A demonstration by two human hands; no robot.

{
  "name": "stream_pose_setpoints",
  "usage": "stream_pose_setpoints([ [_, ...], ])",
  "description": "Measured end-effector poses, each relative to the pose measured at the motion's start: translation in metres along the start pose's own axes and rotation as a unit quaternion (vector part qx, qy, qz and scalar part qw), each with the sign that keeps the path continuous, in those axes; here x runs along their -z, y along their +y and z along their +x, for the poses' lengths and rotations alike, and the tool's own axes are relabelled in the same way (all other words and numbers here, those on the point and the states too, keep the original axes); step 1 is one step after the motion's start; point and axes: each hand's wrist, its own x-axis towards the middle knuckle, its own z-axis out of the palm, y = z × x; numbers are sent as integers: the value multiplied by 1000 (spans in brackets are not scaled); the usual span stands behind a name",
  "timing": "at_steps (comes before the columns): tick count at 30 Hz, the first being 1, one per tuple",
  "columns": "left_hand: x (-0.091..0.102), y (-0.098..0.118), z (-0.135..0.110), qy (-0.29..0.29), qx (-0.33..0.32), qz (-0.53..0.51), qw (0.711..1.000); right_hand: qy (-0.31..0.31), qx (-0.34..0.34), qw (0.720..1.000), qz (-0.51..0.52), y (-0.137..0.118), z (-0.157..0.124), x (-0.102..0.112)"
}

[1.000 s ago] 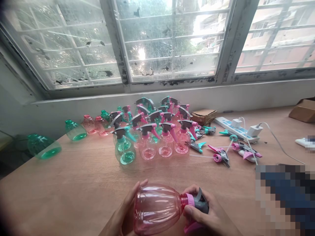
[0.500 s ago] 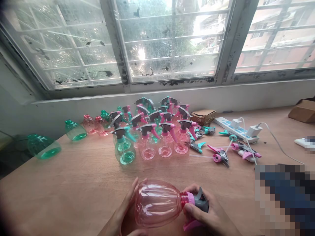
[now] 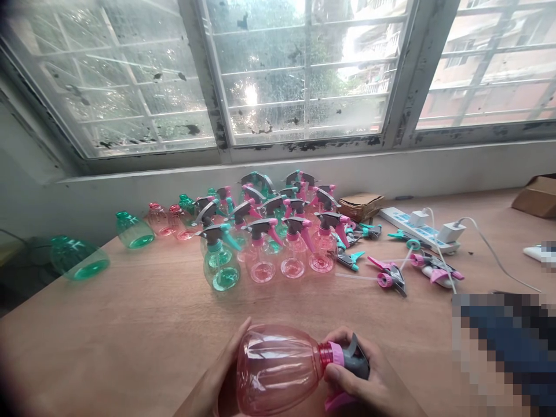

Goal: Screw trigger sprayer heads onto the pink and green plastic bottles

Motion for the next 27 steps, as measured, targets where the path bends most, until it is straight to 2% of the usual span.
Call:
stream_pose_setpoints([
  [3,0,-2,2,-11,-1,-41,999,1,6,1000,-16,-1,0,0],
  [9,-8,1,5,29,-25,-42,998,15,3,1000,-24,-3,-1,-4],
  [15,-5,1,2,2,-27,-90,996,4,15,999,-33,-1,2,1],
  [19,-3,1,0,6,-2,-27,1000,2,21,999,-28,0,2,3],
  [22,-4,2,1,26,-9,25,999,8,13,1000,-24,0,0,1],
  [27,-3,1,1,5,-23,9,1000,18,14,999,-26,-3,-1,-3],
])
